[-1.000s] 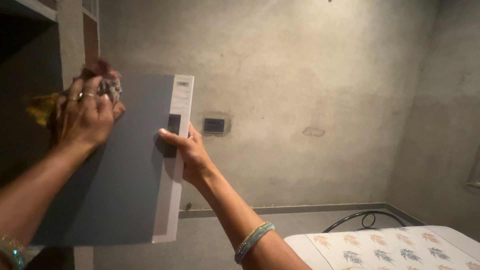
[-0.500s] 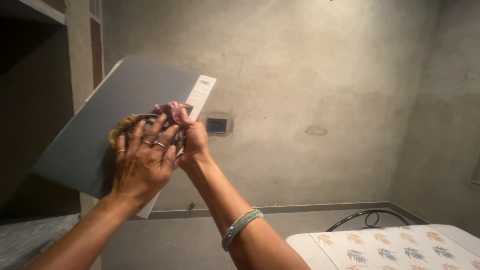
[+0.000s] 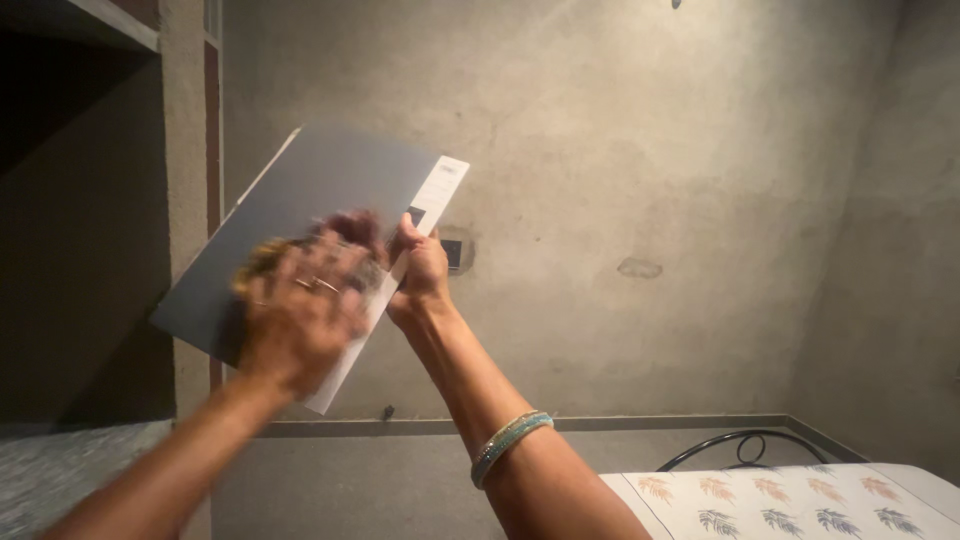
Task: The person wipes the covers of a blue binder and a grey binder with a cloth, then wipes the shelf surface. The binders are placed back on the shelf after cleaning.
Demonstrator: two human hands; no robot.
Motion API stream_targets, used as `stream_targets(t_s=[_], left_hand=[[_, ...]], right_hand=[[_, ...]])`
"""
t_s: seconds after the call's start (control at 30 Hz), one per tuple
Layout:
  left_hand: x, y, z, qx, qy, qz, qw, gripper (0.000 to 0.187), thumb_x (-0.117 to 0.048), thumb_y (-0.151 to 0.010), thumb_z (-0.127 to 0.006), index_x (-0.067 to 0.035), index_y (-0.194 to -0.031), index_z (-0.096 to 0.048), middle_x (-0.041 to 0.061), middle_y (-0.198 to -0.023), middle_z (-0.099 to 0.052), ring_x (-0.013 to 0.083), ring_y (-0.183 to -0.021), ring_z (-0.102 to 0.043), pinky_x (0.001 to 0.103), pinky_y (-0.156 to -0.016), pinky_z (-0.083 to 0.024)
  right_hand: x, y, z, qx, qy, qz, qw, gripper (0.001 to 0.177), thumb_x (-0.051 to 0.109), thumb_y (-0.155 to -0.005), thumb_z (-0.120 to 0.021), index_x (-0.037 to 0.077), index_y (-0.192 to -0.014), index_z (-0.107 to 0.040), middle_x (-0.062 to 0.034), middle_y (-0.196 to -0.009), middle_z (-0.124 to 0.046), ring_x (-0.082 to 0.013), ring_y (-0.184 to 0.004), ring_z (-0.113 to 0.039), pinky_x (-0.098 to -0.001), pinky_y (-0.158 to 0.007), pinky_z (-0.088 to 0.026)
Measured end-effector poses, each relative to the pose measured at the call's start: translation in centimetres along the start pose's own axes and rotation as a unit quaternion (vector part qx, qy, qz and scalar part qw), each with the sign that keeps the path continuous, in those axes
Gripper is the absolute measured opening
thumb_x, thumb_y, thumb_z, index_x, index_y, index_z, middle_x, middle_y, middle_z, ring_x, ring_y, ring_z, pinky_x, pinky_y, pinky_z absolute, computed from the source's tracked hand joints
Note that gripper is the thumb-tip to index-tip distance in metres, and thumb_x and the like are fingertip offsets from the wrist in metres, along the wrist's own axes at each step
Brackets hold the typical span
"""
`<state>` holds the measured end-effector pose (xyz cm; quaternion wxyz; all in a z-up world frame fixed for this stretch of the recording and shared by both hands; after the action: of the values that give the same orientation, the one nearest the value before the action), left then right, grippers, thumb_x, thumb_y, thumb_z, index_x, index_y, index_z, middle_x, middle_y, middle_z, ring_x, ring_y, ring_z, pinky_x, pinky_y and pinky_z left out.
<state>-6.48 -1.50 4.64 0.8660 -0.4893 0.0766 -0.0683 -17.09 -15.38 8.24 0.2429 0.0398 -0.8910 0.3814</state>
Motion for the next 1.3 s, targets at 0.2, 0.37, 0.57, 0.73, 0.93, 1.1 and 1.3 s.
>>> stream_targets(t_s=[0.2, 0.37, 0.57, 0.73, 0.93, 1.1, 1.3], left_hand=[[-4.8, 2.5, 1.3, 0.077, -0.043, -0.076, 0.993, 0.099, -0.029, -0.075, -0.070, -0.023, -0.162, -0.024, 0.013, -0.170, -0.019, 0.0444, -0.153, -0.019, 0.073, -0.112, -0.017], [-5.3, 2.3, 2.7, -0.079, 0.011, -0.129, 0.988, 0.084, -0.009, -0.076, -0.076, -0.003, -0.151, -0.039, 0.026, -0.155, -0.040, 0.0478, -0.142, -0.037, 0.062, -0.118, -0.028], [-4.8, 1.2, 3.0, -0.151, -0.036, -0.159, 0.975, 0.064, -0.004, -0.089, -0.072, 0.009, -0.147, -0.047, 0.028, -0.149, -0.051, 0.0378, -0.140, -0.052, 0.045, -0.122, -0.040], [-4.3, 0.9, 2.9, -0.080, -0.023, -0.201, 0.976, 0.071, -0.026, -0.081, -0.074, -0.005, -0.144, -0.051, 0.018, -0.151, -0.050, 0.0377, -0.138, -0.049, 0.054, -0.118, -0.036], [0.8, 2.6, 3.1, -0.070, -0.075, -0.101, 0.990, 0.064, -0.039, -0.090, -0.059, -0.028, -0.151, -0.045, 0.005, -0.164, -0.034, 0.0383, -0.145, -0.036, 0.066, -0.118, -0.027], [6.0, 0.1, 1.3, -0.131, 0.035, 0.024, 0.990, 0.064, -0.041, -0.093, -0.058, -0.026, -0.153, -0.041, 0.012, -0.167, -0.027, 0.0486, -0.149, -0.025, 0.069, -0.117, -0.024], [11.6, -3.8, 2.8, -0.045, 0.157, 0.265, 0.950, 0.065, -0.042, -0.099, -0.051, -0.032, -0.159, -0.030, 0.013, -0.170, -0.016, 0.0456, -0.149, -0.028, 0.068, -0.115, -0.032]], right_hand=[[-0.6, -0.2, 0.0, -0.052, 0.076, -0.042, 0.995, 0.010, 0.021, -0.103, -0.051, 0.015, -0.110, -0.048, -0.0095, -0.086, -0.062, -0.0230, -0.071, -0.066, -0.0400, -0.067, -0.058], [-1.5, -0.2, -2.2, 0.009, -0.006, -0.136, 0.991, 0.032, 0.036, -0.104, -0.060, 0.004, -0.103, -0.053, -0.0098, -0.082, -0.063, -0.0239, -0.073, -0.067, -0.0395, -0.070, -0.060], [-2.6, 2.1, -4.6, 0.117, -0.028, -0.220, 0.968, 0.033, 0.042, -0.109, -0.066, 0.009, -0.109, -0.065, -0.0075, -0.094, -0.069, -0.0213, -0.084, -0.067, -0.0384, -0.078, -0.058], [-1.7, 3.2, -4.3, 0.138, -0.128, -0.168, 0.968, 0.045, 0.051, -0.109, -0.056, 0.007, -0.101, -0.063, -0.0123, -0.091, -0.070, -0.0285, -0.084, -0.070, -0.0484, -0.081, -0.062], [-0.1, 3.0, -2.7, -0.037, -0.159, -0.164, 0.973, 0.051, 0.045, -0.095, -0.056, 0.001, -0.119, -0.059, -0.0213, -0.109, -0.070, -0.0344, -0.102, -0.069, -0.0522, -0.097, -0.054], [-1.0, 1.8, -1.1, -0.069, -0.126, -0.167, 0.975, 0.031, 0.007, -0.087, -0.071, 0.003, -0.114, -0.057, -0.0106, -0.105, -0.063, -0.0282, -0.101, -0.065, -0.0560, -0.101, -0.054], [-1.2, 4.1, -0.1, -0.034, -0.090, -0.183, 0.978, 0.023, 0.003, -0.086, -0.070, 0.000, -0.105, -0.056, -0.0121, -0.098, -0.064, -0.0260, -0.093, -0.065, -0.0519, -0.099, -0.055]])
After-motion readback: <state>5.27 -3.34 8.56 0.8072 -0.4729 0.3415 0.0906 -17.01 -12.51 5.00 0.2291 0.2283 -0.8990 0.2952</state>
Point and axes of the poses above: each hand's wrist, its own y-axis away from the middle knuckle, its own z-axis out of the back of the hand, x = y × z, the point moved 6 cm from there along -y, towards the middle knuckle
